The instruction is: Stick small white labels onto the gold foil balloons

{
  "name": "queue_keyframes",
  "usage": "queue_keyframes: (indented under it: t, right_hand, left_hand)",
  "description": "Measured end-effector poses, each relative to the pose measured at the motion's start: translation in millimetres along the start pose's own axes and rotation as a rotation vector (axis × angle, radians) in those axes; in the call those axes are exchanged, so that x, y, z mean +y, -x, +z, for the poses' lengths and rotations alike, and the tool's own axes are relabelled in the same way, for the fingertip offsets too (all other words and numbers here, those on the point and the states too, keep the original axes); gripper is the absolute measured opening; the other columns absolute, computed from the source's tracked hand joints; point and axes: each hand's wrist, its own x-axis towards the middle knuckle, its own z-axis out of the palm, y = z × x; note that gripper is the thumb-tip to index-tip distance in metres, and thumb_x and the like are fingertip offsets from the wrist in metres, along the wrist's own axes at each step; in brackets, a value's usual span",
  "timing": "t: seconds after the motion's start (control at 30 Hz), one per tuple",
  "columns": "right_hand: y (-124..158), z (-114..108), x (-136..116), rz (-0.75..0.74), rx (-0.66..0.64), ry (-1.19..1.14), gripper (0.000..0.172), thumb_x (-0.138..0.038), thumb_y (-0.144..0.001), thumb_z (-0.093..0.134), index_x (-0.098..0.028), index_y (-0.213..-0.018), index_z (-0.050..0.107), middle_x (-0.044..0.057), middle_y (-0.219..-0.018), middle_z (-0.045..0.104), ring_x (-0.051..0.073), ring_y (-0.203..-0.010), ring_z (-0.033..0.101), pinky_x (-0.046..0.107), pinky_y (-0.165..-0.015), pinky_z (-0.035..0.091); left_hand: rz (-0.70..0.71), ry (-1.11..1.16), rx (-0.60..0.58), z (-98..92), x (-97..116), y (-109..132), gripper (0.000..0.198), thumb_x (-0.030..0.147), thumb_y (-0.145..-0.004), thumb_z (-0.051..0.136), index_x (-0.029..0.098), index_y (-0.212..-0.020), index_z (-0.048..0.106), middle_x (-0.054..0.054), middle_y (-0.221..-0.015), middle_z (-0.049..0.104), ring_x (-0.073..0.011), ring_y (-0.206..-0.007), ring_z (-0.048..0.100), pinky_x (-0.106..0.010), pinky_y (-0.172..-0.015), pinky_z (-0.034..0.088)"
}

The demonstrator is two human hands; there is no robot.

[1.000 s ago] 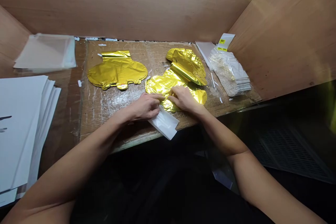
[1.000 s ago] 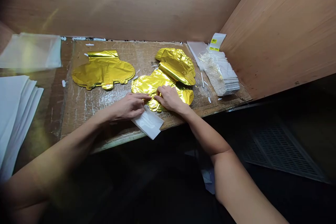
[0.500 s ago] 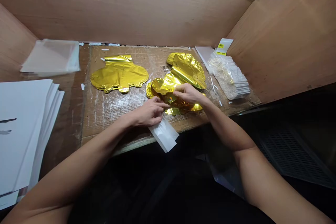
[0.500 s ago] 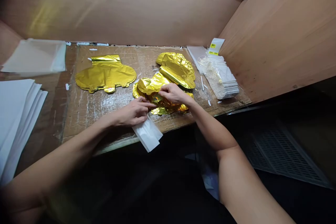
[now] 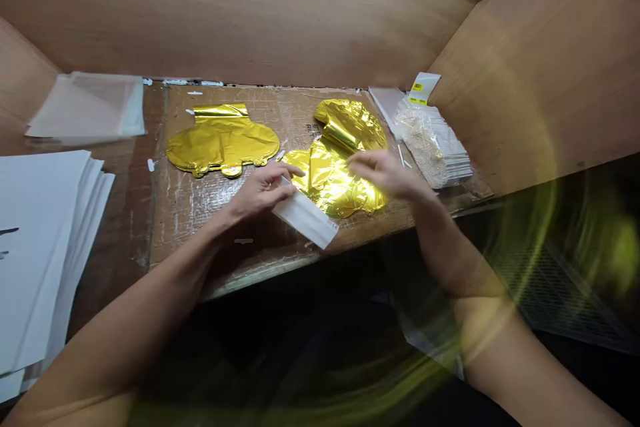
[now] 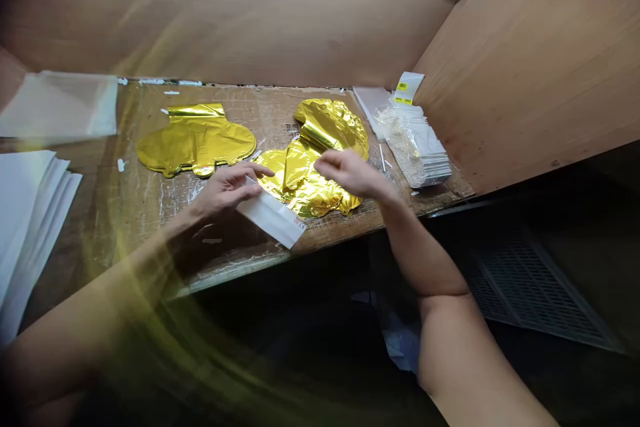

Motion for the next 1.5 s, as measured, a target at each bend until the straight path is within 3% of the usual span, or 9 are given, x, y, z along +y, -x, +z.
queue_keyframes:
  t: [0.07, 0.17, 0.37, 0.63, 0.97, 1.07, 1.2, 1.3, 1.5]
  right_hand:
    - [25.8, 40.2, -9.7, -0.056, -0.153, -0.246, 0.027, -0.043, -0.098, 0.073, -0.017, -0.102, 0.075, 0.004, -0.087, 0.074, 0.016, -0.076, 0.063, 0.031, -0.071, 0.052]
    - [46.1, 74.9, -15.3, -0.027, -0.109, -0.498, 0.029, -0.044, -0.094, 0.076, -0.017, -0.103, 0.077, 0.005, -0.094, 0.075, 0.018, -0.084, 0.066, 0.033, -0.079, 0.054]
    - [52.0, 85.2, -12.6, 0.055, -0.109, -0.724, 0.034, -0.046, -0.087, 0.083, -0.017, -0.105, 0.078, 0.007, -0.103, 0.077, 0.02, -0.091, 0.07, 0.036, -0.087, 0.056]
    - [52.1, 87.7, -13.7, -0.026, 0.104, -0.432, 0.019, -0.036, -0.095, 0.073, -0.017, -0.094, 0.077, 0.005, -0.092, 0.076, 0.018, -0.085, 0.067, 0.031, -0.079, 0.052]
    - [49.1, 110.8, 18.2, -0.329, 0.176, 0.11, 0.028, -0.034, -0.105, 0.053, -0.025, -0.106, 0.079, 0.009, -0.083, 0.069, 0.023, -0.08, 0.062, 0.036, -0.081, 0.051]
    - [50.8, 113.9, 20.6, -0.382, 0.155, 0.119, 0.025, -0.036, -0.102, 0.057, -0.026, -0.108, 0.08, 0.01, -0.085, 0.068, 0.024, -0.083, 0.062, 0.037, -0.08, 0.052]
    - [51.5, 105.0, 2.2, -0.309, 0.351, -0.126, 0.018, -0.039, -0.099, 0.064, -0.027, -0.096, 0.076, 0.012, -0.103, 0.071, 0.027, -0.096, 0.065, 0.043, -0.087, 0.055]
    - [36.7, 91.4, -7.2, -0.156, 0.378, -0.327, 0.018, -0.038, -0.097, 0.067, -0.023, -0.09, 0.072, 0.007, -0.091, 0.071, 0.022, -0.084, 0.064, 0.038, -0.081, 0.053]
    - [-8.9, 96.7, 1.1, -0.026, 0.02, -0.137, 0.016, -0.024, -0.092, 0.069, -0.017, -0.078, 0.073, 0.002, -0.078, 0.074, 0.015, -0.073, 0.06, 0.029, -0.074, 0.043]
  left_hand:
    - [-0.015, 0.042, 0.063, -1.4, -0.7, 0.7, 0.026, 0.041, -0.086, 0.071, 0.019, -0.073, 0.066, -0.01, -0.122, 0.08, -0.0273, -0.106, 0.069, -0.043, -0.098, 0.051]
    - [-0.017, 0.059, 0.101, -1.4, 0.7, 2.7, 0.025, 0.042, -0.089, 0.071, 0.019, -0.078, 0.068, -0.009, -0.121, 0.08, -0.0261, -0.106, 0.07, -0.041, -0.099, 0.052]
    - [0.012, -0.01, 0.128, 0.5, 5.7, 4.6, 0.025, 0.043, -0.091, 0.069, 0.02, -0.08, 0.068, -0.009, -0.12, 0.079, -0.0259, -0.108, 0.071, -0.042, -0.102, 0.053]
    - [-0.116, -0.045, 0.097, -3.7, 7.3, 2.8, 0.037, 0.051, -0.083, 0.076, 0.018, -0.099, 0.077, -0.005, -0.091, 0.077, -0.0204, -0.081, 0.066, -0.031, -0.073, 0.05]
    - [-0.358, 0.186, 0.159, 6.4, 9.0, 2.2, 0.037, 0.049, -0.074, 0.084, 0.016, -0.083, 0.071, 0.001, -0.066, 0.061, -0.0118, -0.058, 0.051, -0.022, -0.052, 0.038]
    - [-0.365, 0.156, 0.171, 5.1, 8.2, 1.5, 0.039, 0.051, -0.074, 0.083, 0.015, -0.082, 0.071, 0.001, -0.065, 0.06, -0.0112, -0.057, 0.048, -0.022, -0.051, 0.035]
    - [-0.377, 0.066, 0.129, -2.4, 2.8, -1.3, 0.041, 0.055, -0.077, 0.08, 0.015, -0.083, 0.071, 0.002, -0.063, 0.059, -0.0118, -0.056, 0.048, -0.023, -0.051, 0.034]
    - [-0.211, -0.031, -0.042, -5.8, -2.6, -2.7, 0.037, 0.053, -0.083, 0.076, 0.017, -0.084, 0.071, -0.004, -0.078, 0.072, -0.017, -0.069, 0.062, -0.027, -0.062, 0.046]
    - [0.193, -0.32, -0.38, 7.2, -19.2, 0.8, 0.023, 0.039, -0.096, 0.064, 0.019, -0.088, 0.073, -0.015, -0.149, 0.068, -0.0298, -0.131, 0.067, -0.044, -0.111, 0.051]
